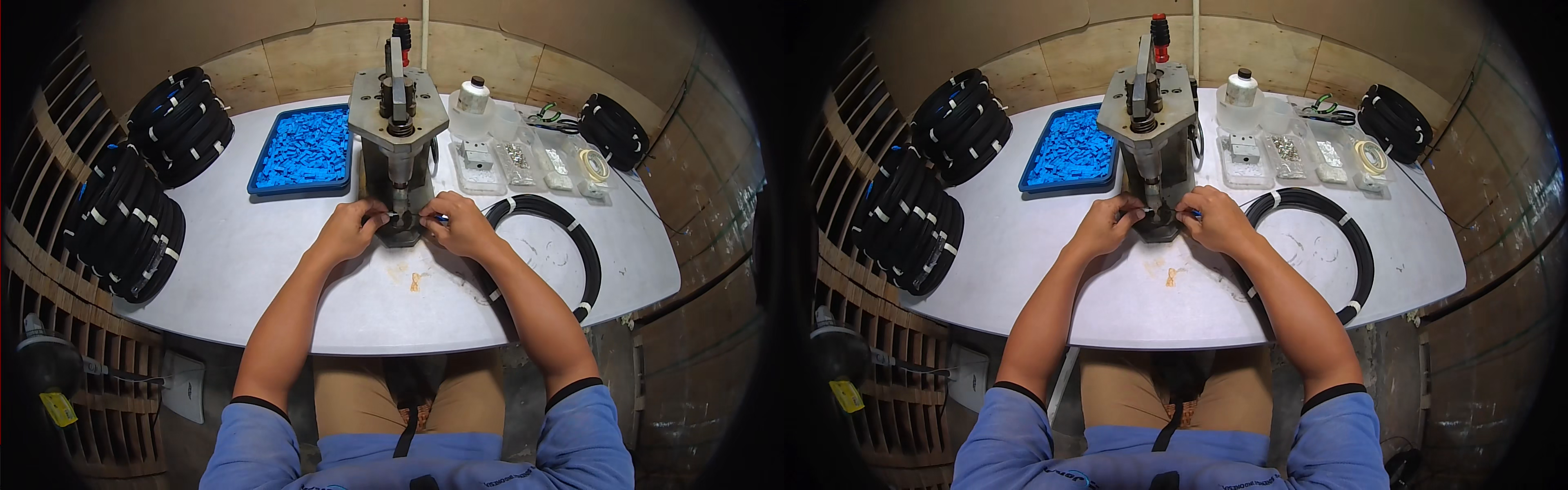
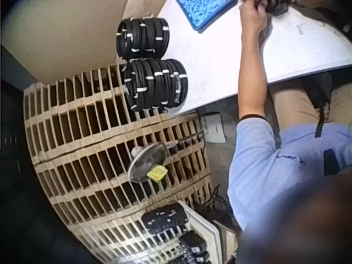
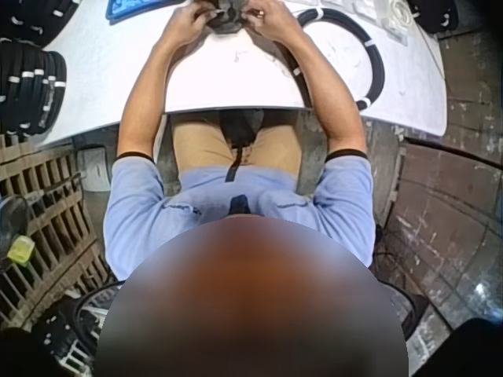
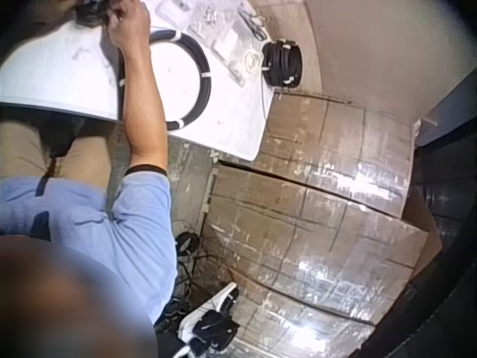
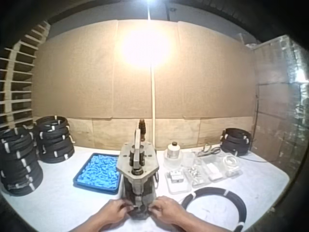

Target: Winding and processing wire coils using a terminal crimping machine.

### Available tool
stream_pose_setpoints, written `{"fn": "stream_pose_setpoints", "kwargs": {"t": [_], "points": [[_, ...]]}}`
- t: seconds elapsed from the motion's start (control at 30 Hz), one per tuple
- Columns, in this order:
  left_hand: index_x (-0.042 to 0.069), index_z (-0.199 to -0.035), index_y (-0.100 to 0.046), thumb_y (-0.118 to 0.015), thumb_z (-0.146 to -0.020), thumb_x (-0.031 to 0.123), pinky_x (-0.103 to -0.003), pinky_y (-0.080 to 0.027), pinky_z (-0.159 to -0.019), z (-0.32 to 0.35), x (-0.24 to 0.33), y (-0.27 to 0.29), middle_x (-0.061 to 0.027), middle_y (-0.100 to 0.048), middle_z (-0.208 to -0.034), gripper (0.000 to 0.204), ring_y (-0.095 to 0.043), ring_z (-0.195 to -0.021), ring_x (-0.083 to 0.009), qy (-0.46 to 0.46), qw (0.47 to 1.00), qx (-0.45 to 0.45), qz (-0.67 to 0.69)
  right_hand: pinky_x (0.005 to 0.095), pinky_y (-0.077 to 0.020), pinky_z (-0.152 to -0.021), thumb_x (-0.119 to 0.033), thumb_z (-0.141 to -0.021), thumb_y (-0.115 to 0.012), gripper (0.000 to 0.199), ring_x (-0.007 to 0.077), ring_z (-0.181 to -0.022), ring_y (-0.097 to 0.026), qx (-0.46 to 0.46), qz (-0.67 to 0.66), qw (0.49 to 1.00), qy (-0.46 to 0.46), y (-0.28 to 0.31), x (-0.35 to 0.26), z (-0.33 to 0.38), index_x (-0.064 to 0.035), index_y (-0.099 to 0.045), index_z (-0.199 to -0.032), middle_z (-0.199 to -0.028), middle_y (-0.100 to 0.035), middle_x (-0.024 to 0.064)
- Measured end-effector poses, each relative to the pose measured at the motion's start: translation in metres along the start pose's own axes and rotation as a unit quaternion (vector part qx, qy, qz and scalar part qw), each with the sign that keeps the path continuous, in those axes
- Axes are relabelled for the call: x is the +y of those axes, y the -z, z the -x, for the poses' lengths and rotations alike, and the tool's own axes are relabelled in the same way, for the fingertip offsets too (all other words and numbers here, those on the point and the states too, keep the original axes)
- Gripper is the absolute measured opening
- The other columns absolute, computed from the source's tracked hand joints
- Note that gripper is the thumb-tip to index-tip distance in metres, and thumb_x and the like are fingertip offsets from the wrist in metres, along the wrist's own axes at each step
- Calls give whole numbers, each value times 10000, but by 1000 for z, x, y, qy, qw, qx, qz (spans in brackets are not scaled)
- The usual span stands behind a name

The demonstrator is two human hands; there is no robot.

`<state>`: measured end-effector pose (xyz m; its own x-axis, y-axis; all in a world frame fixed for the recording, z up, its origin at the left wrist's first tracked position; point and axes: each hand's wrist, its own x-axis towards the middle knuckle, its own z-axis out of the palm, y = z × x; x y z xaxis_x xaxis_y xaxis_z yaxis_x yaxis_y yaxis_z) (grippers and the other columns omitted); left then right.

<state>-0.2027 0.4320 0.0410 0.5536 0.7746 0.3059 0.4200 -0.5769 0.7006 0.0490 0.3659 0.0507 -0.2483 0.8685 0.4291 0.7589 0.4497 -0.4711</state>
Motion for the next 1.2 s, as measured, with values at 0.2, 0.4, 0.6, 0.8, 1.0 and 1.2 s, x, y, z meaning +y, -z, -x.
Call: {"fn": "stream_pose_setpoints", "kwargs": {"t": [0.2,0.4,0.6,0.8,1.0,1.2], "points": [[-16,-1084,-720,-696,-953,160,-386,-562,-836,0,2,0,-176,-770,-1004,221,-743,-924,-297,2,1000,4,5,425,-535,-842,-126,-846,-759,125,337,-935,-654,-2,-2,1000,11,0,3,0,-58,-714,-942,-914,-687,119],[-11,-1077,-713,-700,-952,165,-382,-565,-812,1,4,-3,-171,-768,-998,217,-742,-916,-287,-2,999,32,41,426,-533,-832,-112,-840,-768,129,337,-932,-655,-1,-1,1000,22,-1,4,0,-57,-714,-943,-915,-688,122],[-12,-1081,-710,-693,-953,153,-379,-566,-806,-1,-1,-3,-169,-766,-1000,210,-742,-918,-284,-14,1000,10,11,419,-542,-812,-99,-836,-776,149,336,-907,-663,-1,-15,1000,18,1,5,0,-52,-717,-965,-920,-688,125],[-15,-1083,-710,-691,-954,149,-385,-566,-814,0,-2,-4,-172,-764,-998,209,-739,-912,-287,-10,1000,17,16,414,-544,-787,-78,-837,-769,162,339,-890,-669,6,-39,999,-4,3,-1,-1,-58,-722,-991,-922,-683,129],[-23,-1061,-713,-684,-960,149,-403,-567,-841,0,4,-3,-207,-752,-987,202,-734,-904,-334,4,1000,12,18,405,-554,-777,-69,-835,-765,166,335,-872,-678,0,-14,1000,22,3,1,0,-55,-722,-995,-936,-683,131],[-19,-1053,-720,-679,-962,157,-407,-560,-820,0,2,-3,-211,-746,-965,202,-724,-875,-339,2,1000,11,15,368,-551,-727,-52,-841,-769,178,297,-823,-687,9,-26,999,28,0,3,0,-70,-738,-1015,-899,-660,114]]}}
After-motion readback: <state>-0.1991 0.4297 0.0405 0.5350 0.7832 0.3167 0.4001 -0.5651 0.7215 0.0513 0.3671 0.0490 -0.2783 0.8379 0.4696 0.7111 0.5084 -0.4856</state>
